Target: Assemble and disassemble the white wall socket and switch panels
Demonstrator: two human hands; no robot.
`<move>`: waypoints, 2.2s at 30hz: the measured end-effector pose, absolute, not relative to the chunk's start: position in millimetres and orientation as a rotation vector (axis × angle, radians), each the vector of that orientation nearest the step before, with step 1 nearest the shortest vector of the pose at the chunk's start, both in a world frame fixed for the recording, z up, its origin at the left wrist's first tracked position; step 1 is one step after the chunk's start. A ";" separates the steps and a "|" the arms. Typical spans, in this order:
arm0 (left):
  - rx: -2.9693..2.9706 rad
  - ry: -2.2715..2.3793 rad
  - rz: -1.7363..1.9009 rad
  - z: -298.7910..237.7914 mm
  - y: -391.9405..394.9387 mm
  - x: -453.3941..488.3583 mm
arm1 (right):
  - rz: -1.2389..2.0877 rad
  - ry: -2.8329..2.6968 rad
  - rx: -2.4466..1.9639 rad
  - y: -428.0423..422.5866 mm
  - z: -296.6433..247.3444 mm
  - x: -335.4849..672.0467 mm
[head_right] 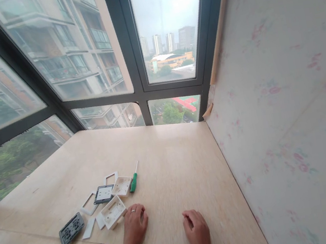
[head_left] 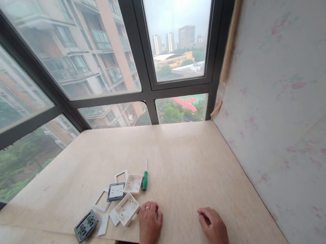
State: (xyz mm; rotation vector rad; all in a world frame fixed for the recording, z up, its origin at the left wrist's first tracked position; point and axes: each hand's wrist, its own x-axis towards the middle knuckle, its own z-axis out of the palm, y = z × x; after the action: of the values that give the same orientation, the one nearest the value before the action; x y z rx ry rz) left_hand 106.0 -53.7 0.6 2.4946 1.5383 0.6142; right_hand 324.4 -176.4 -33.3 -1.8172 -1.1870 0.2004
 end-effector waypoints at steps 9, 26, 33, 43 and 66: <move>2.527 1.578 0.622 1.0 -54.6 106.7 | 0.243 -1.158 -1.806 -177.1 -31.5 325.2; 2.282 1.454 0.774 -1.8 -58.8 100.4 | 0.252 -1.165 -1.827 -185.0 -36.3 332.5; 2.138 1.346 0.870 -8.3 -57.7 92.1 | 0.217 -1.168 -1.894 -183.4 -36.3 334.4; 1.937 1.209 0.959 5.5 -66.8 66.0 | 0.214 -1.110 -1.946 -182.2 -34.2 330.2; 2.067 1.388 0.887 5.7 -7.1 -49.4 | 0.140 -1.140 -1.942 -179.9 -36.2 330.1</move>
State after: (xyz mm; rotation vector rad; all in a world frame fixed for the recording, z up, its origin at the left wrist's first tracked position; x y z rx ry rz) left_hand -49.4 -7.1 5.7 2.0668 1.3884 0.8871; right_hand 330.1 -179.9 -36.2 -1.9418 -1.1395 0.1402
